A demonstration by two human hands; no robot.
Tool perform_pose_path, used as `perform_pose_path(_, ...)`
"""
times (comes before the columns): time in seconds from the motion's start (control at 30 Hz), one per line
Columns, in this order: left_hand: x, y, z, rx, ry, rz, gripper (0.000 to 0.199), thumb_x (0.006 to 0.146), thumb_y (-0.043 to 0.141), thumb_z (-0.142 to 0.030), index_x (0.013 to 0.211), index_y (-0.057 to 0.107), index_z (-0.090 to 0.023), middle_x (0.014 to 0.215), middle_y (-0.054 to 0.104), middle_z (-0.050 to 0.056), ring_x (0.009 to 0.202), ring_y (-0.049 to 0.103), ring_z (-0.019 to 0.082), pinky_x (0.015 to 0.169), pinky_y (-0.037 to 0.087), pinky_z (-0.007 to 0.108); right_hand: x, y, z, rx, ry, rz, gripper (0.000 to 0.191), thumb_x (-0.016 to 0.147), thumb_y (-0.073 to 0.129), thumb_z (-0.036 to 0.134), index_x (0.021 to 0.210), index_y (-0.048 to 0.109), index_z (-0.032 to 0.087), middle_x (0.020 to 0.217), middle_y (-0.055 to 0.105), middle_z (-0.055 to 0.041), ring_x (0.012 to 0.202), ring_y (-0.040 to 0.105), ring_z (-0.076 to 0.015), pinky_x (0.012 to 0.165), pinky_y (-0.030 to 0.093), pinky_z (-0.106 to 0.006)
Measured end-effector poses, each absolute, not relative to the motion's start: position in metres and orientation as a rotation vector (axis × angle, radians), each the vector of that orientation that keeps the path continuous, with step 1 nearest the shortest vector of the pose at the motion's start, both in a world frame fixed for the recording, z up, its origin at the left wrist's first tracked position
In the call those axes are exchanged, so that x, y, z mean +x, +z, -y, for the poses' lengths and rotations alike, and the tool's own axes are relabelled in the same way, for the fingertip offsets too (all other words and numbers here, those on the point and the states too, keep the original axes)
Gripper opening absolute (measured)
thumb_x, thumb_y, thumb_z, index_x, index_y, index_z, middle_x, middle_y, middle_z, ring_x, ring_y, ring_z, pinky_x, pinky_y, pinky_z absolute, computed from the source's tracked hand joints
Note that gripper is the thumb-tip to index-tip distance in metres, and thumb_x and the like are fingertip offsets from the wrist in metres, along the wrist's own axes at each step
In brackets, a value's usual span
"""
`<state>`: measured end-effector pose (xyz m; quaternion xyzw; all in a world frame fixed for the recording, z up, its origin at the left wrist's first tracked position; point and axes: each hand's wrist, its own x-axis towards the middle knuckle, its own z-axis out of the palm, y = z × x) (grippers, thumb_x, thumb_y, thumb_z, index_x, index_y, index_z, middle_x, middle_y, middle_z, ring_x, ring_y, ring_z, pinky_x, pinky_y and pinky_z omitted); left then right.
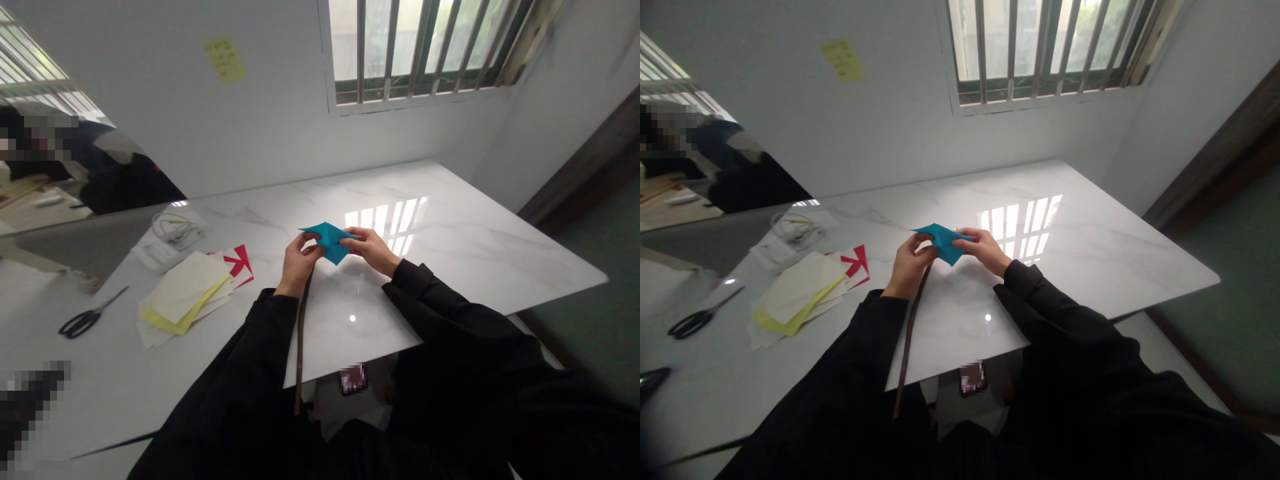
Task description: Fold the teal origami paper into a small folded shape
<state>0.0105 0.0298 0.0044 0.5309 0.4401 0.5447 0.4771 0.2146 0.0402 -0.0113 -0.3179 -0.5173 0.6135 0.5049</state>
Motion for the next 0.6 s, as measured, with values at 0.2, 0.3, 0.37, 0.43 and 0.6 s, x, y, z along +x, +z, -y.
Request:
perform_pose_path(0.2,0.012,0.000,-0.034,1.389,1.401,-1.123,0.040,0.075,0.087,-0.051,0.091,0.073,-0.017,0.091,0.072,0.005,0.080,0.069,0.019,0.077,0.059,0.032,0.214,-0.010,-0.039,-0.764,1.470,1.268,0.035,0.076,0.089,0.043,0.101,0.080,0.020,0.096,0.077,-0.0030,0.090,0.071,-0.0191,0.089,0.057,-0.036)
perform_pose_path(0.3,0.013,-0.004,-0.035,1.463,1.380,-1.094,0.044,0.075,0.086,-0.057,0.077,0.072,-0.015,0.092,0.070,0.007,0.079,0.068,0.019,0.077,0.059,0.032,0.214,-0.012,-0.040,-0.769,1.476,1.278,0.035,0.078,0.089,0.047,0.098,0.079,0.020,0.089,0.074,-0.0016,0.084,0.069,-0.0176,0.084,0.056,-0.034)
perform_pose_path(0.37,0.013,-0.006,-0.035,1.506,1.376,-1.098,0.046,0.077,0.085,-0.059,0.071,0.070,-0.016,0.091,0.069,0.007,0.079,0.066,0.018,0.075,0.059,0.031,0.214,-0.013,-0.040,-0.782,1.468,1.283,0.037,0.077,0.090,0.048,0.097,0.078,0.020,0.087,0.073,-0.0010,0.082,0.067,-0.0169,0.081,0.055,-0.032)
perform_pose_path(0.43,0.012,-0.008,-0.035,1.544,1.379,-1.128,0.045,0.077,0.085,-0.057,0.069,0.066,-0.017,0.090,0.068,0.006,0.080,0.066,0.018,0.073,0.058,0.030,0.215,-0.013,-0.040,-0.796,1.454,1.282,0.039,0.075,0.091,0.049,0.096,0.078,0.019,0.086,0.072,-0.0006,0.081,0.066,-0.0165,0.077,0.054,-0.031)
perform_pose_path(0.6,0.011,-0.001,-0.032,1.521,1.290,-1.173,0.039,0.073,0.087,-0.048,0.075,0.061,-0.019,0.081,0.064,0.001,0.074,0.065,0.017,0.070,0.057,0.029,0.215,-0.006,-0.036,-0.770,1.510,1.214,0.042,0.072,0.094,0.049,0.097,0.078,0.019,0.086,0.073,-0.0007,0.080,0.067,-0.0170,0.077,0.055,-0.031)
